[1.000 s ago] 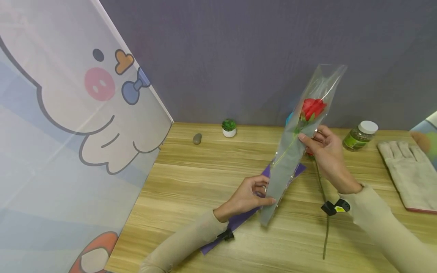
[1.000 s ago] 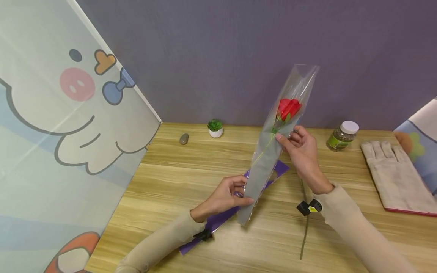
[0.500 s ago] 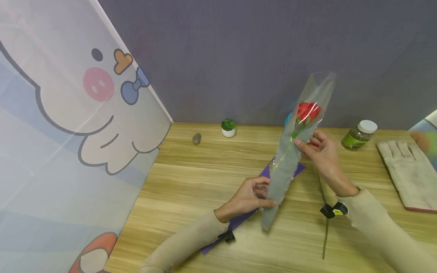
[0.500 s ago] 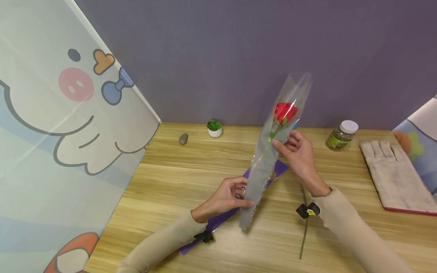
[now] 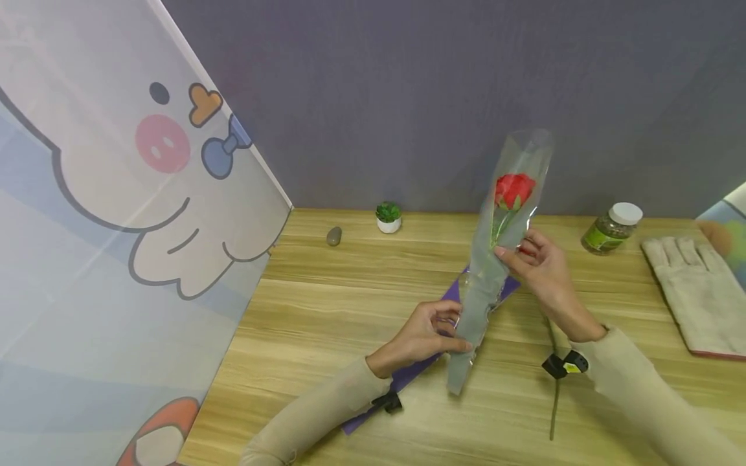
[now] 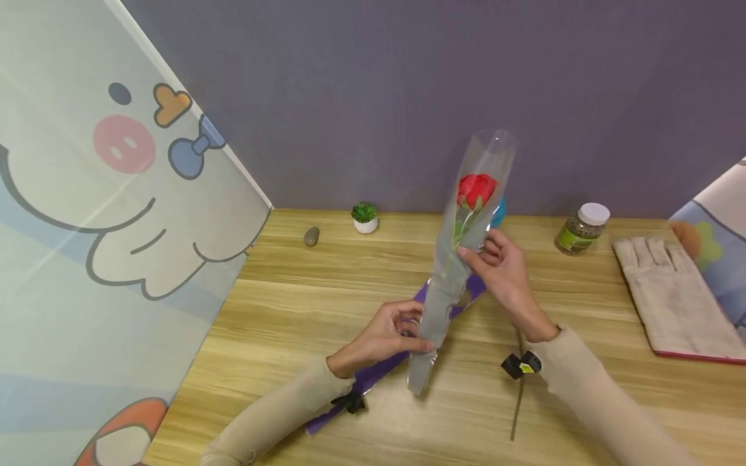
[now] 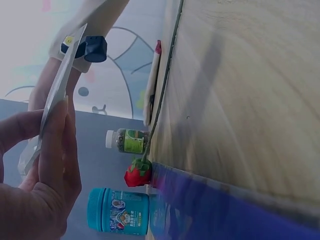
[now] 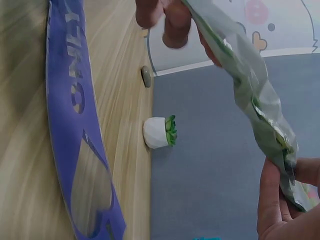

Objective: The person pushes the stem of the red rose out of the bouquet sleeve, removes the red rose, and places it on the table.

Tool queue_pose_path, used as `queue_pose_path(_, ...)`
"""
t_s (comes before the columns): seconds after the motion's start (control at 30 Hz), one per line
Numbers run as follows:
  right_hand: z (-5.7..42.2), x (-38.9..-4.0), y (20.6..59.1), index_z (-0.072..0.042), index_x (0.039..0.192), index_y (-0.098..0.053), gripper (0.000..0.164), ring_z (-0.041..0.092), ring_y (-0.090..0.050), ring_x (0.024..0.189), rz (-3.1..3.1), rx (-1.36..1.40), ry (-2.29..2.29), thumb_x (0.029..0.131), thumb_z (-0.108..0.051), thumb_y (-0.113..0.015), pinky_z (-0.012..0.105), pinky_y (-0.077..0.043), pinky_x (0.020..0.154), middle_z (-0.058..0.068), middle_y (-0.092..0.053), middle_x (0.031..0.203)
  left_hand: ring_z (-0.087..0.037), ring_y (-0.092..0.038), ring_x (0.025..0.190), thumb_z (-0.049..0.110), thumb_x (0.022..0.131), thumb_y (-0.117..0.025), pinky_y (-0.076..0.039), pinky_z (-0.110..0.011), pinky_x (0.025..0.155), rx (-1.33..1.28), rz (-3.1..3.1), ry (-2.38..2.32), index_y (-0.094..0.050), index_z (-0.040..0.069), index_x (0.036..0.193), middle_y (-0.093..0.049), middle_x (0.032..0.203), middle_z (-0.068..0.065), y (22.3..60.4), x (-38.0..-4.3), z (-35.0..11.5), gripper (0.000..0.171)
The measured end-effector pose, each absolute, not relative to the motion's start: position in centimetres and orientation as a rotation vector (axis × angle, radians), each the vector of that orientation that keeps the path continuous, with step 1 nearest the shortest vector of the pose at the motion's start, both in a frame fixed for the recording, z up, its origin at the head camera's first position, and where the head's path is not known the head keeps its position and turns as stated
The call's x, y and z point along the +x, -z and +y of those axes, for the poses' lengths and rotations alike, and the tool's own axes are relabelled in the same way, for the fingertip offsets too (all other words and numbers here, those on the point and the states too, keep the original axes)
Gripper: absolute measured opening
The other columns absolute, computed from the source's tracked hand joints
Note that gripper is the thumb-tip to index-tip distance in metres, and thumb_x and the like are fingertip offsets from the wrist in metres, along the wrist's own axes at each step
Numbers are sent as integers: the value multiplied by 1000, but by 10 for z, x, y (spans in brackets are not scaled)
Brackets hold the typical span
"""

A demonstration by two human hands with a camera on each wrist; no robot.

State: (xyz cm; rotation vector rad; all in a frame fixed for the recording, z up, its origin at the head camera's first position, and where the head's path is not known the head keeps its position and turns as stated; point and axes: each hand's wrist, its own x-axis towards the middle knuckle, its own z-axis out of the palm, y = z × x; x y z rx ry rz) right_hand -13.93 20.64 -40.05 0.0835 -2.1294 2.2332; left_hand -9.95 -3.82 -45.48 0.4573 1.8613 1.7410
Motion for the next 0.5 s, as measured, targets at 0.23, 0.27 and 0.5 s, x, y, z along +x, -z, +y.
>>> queue_pose_path(0.23, 203, -134, 403, -10, 140, -54, 46, -8, -66, 90, -2400, 53, -1918, 100, -21, -73, 9, -56, 80, -24, -66, 97, -5, -68, 82, -10, 79, -81, -58, -19, 73, 455, 1867, -1773, -63, -3, 133, -61, 106, 4, 450, -101, -36, 57)
queue_pose_path(0.27, 202, -133, 403, -11, 139, -54, 45, -7, -66, 89, -2407, 54, -1909, 100, -21, -73, 9, -56, 80, -23, -66, 97, -4, -67, 81, -11, 79, -80, -58, -18, 72, 457, 1858, -1783, -63, -4, 132, -61, 104, 4, 449, -101, -36, 56)
queue_pose_path(0.5, 200, -129, 405, -6, 142, -52, 50, -9, -68, 99, -2435, 108, -1910, 100, -24, -73, 11, -57, 84, -32, -69, 105, -1, -65, 73, -15, 79, -77, -52, -16, 62, 456, 1808, -1853, -63, -10, 131, -68, 89, 1, 449, -102, -35, 54)
